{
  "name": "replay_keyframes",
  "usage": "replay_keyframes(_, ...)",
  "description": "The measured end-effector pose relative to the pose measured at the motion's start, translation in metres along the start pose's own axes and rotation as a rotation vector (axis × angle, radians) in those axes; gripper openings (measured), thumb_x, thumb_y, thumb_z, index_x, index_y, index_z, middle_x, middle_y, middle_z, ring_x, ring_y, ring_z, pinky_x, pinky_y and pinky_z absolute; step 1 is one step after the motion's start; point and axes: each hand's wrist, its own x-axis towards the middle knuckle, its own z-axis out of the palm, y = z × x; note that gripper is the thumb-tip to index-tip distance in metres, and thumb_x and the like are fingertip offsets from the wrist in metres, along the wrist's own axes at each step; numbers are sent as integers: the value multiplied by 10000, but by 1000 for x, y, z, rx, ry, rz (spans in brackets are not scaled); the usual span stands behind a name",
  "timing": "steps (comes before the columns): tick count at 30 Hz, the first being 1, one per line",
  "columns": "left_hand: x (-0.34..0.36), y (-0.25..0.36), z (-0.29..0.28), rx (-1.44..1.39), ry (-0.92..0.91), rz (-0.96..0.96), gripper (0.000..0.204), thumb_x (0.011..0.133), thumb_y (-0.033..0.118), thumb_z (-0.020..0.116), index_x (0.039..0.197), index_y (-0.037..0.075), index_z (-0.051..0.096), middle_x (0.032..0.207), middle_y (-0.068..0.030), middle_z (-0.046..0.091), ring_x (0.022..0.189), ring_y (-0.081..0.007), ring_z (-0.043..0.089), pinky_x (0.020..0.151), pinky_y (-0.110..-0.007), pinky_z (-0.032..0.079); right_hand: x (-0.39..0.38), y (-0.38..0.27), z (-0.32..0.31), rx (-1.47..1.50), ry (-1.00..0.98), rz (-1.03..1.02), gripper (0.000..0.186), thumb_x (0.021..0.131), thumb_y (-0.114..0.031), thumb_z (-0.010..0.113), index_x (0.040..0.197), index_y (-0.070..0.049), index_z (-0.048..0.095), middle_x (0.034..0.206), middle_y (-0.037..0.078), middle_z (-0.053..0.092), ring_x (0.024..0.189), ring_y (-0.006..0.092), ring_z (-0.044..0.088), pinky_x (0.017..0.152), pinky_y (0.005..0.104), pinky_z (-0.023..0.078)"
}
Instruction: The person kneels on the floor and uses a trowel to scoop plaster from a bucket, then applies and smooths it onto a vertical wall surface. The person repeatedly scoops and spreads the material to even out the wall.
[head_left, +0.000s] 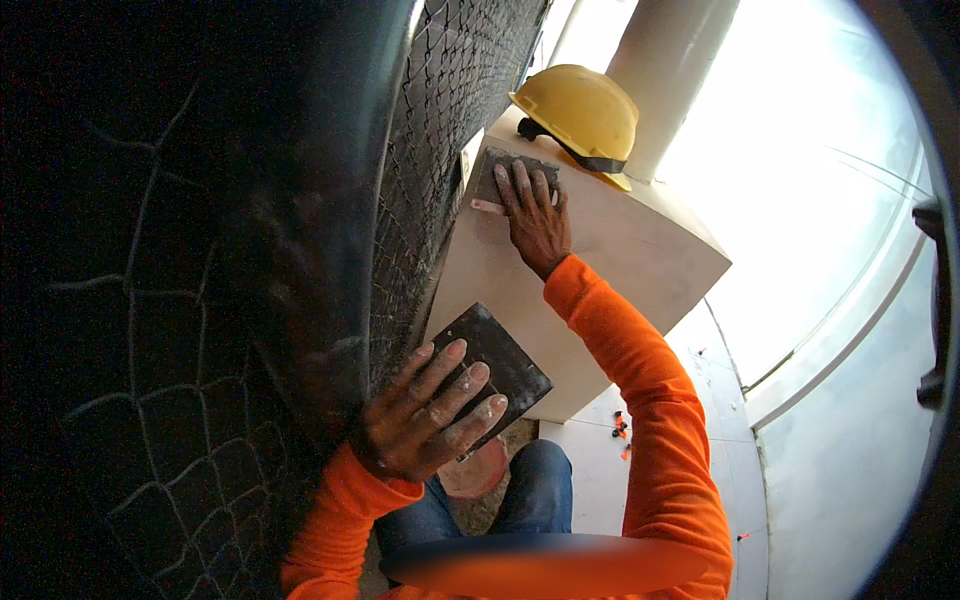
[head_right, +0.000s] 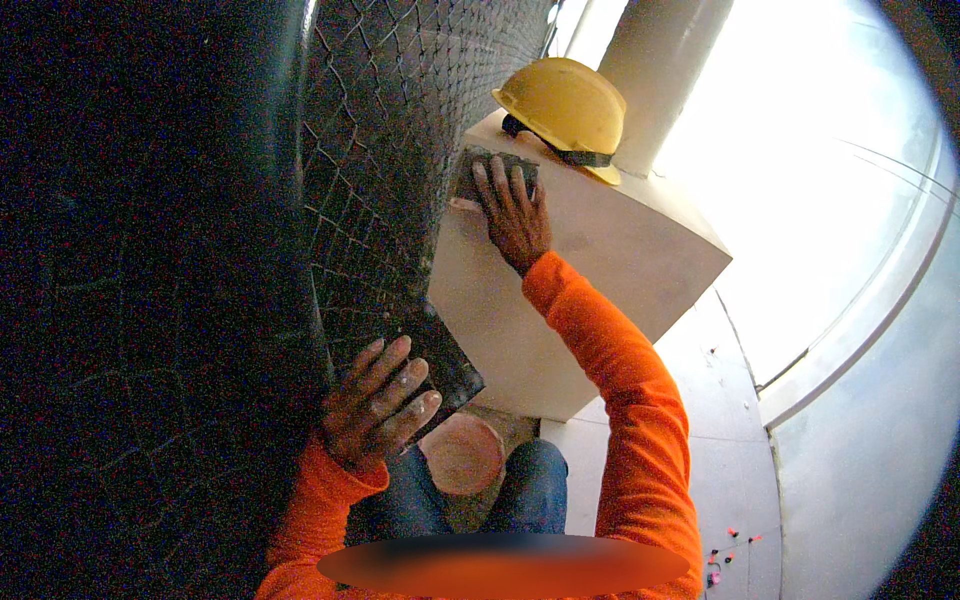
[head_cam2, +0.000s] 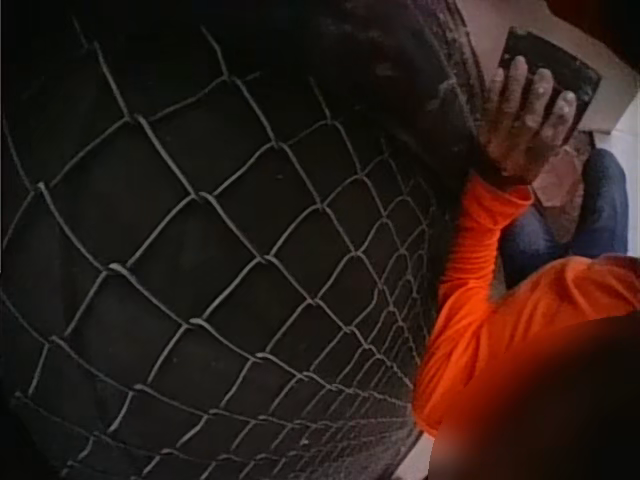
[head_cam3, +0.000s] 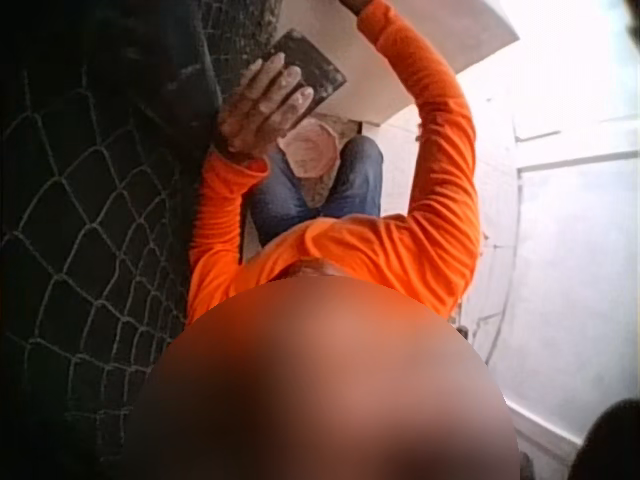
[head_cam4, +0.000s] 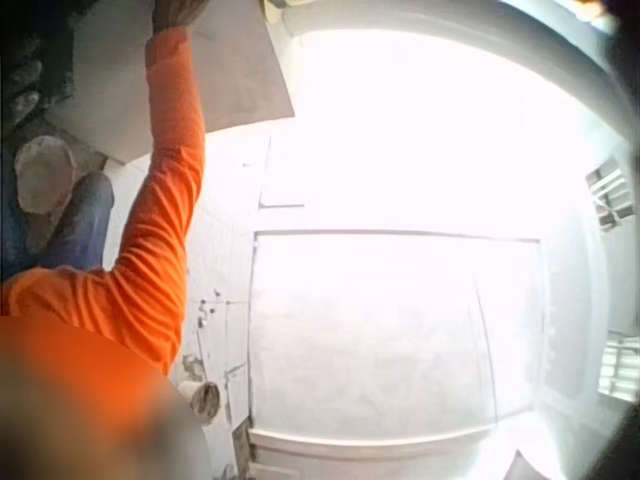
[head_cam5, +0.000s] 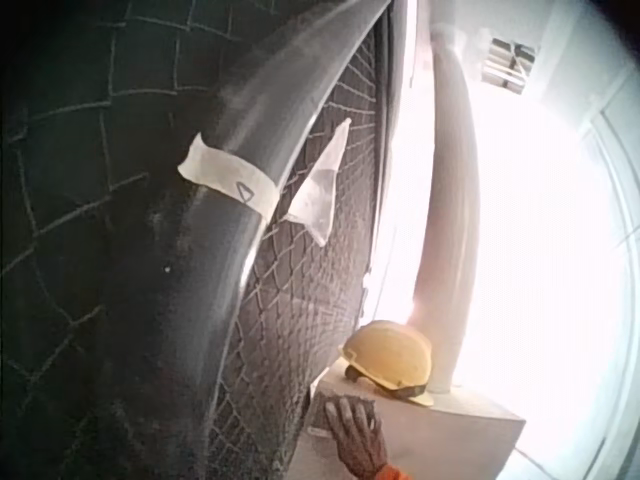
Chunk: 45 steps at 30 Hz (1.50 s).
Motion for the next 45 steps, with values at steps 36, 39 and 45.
replay_keyframes(36,-116,38,127,-1894,520,-1647,340,971,42,662,1302,29,589,1265,-148,676,1116,-275,700,906,-408,631,-246,-78,-133,1791,-172,356,292,955,-177,699,1237,-103,721,1291,97,708,1216,253,623,1044,393,472)
replay_keyframes(39,-105,49,124,-1841,483,-1689,369,970,64,676,1325,48,578,1237,-118,690,1035,-255,707,812,-379,626,-269,-80,-121,2000,-365,715,308,953,-164,679,1255,-112,711,1305,121,704,1240,280,612,1073,430,458)
replay_keyframes(45,-97,50,114,-1483,516,-1604,384,1013,92,626,1376,28,522,1312,-136,621,1174,-246,636,998,-433,543,-306,-101,-127,1660,-410,1226,332,1006,-100,600,1335,-66,638,1282,101,689,1214,261,630,1038,396,511)
